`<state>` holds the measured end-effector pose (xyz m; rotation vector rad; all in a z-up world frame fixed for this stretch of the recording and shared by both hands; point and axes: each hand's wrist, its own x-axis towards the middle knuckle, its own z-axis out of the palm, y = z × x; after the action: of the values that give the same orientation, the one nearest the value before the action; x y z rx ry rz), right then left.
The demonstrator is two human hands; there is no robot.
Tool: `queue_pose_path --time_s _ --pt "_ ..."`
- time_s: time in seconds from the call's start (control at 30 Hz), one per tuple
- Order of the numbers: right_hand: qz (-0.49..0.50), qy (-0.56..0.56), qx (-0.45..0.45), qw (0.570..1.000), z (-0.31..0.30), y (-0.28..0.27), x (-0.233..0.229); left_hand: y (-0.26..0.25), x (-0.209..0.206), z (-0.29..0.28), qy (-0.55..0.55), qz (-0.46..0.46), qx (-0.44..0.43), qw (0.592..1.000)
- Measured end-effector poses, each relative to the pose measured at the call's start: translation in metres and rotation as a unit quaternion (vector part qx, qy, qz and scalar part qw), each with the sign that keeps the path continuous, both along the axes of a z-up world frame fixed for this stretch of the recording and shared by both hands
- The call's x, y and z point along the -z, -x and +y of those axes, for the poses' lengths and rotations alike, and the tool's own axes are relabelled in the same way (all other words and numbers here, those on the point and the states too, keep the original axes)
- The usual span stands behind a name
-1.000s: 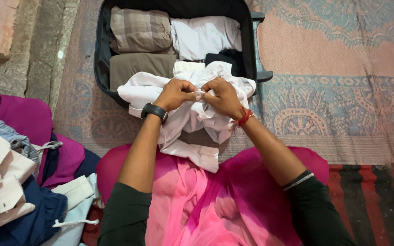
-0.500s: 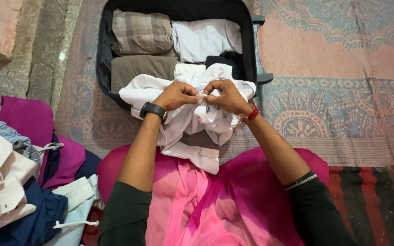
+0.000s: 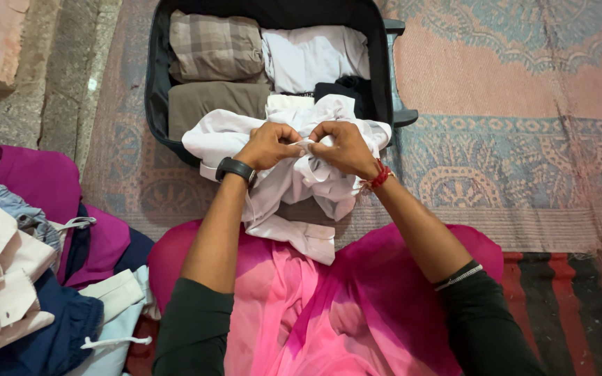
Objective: The person packs a suitcase by folding a white shirt and a black shirt and placing them inside.
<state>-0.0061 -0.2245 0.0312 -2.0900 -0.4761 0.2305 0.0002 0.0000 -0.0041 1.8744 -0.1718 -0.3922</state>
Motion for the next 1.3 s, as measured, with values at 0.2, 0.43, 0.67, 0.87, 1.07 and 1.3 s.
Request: queue_pose_path --time_s 0.2,0.43,0.67,0.87,1.07,1.3 --pt "0.006 0.012 0.019 1.0 -0.002 -0.005 0.009 -0.004 0.005 -0.002 0.03 0.003 0.006 1.0" --pt "0.109 -0.136 -0.057 0.983 -0.012 -0.013 0.018 -0.002 -0.007 -0.004 0.021 0.031 0.013 0.999" --pt "0.13 -0.164 -0.062 0.976 -0.014 -0.022 0.027 -0.004 -0.011 -0.007 0.023 0.038 0.012 0.999" --pt "0.193 -0.225 -0.007 0.955 -0.011 -0.035 0.038 -0.013 0.006 -0.004 0.021 0.024 0.01 0.999" --pt "0.176 -0.265 0.055 0.946 -0.004 -0.028 0.027 -0.019 0.011 -0.006 -0.033 0.02 -0.016 0.999" --pt "0.208 -0.151 0.053 0.965 -0.003 -0.044 0.022 -0.036 0.036 -0.008 -0.001 0.012 -0.002 1.0"
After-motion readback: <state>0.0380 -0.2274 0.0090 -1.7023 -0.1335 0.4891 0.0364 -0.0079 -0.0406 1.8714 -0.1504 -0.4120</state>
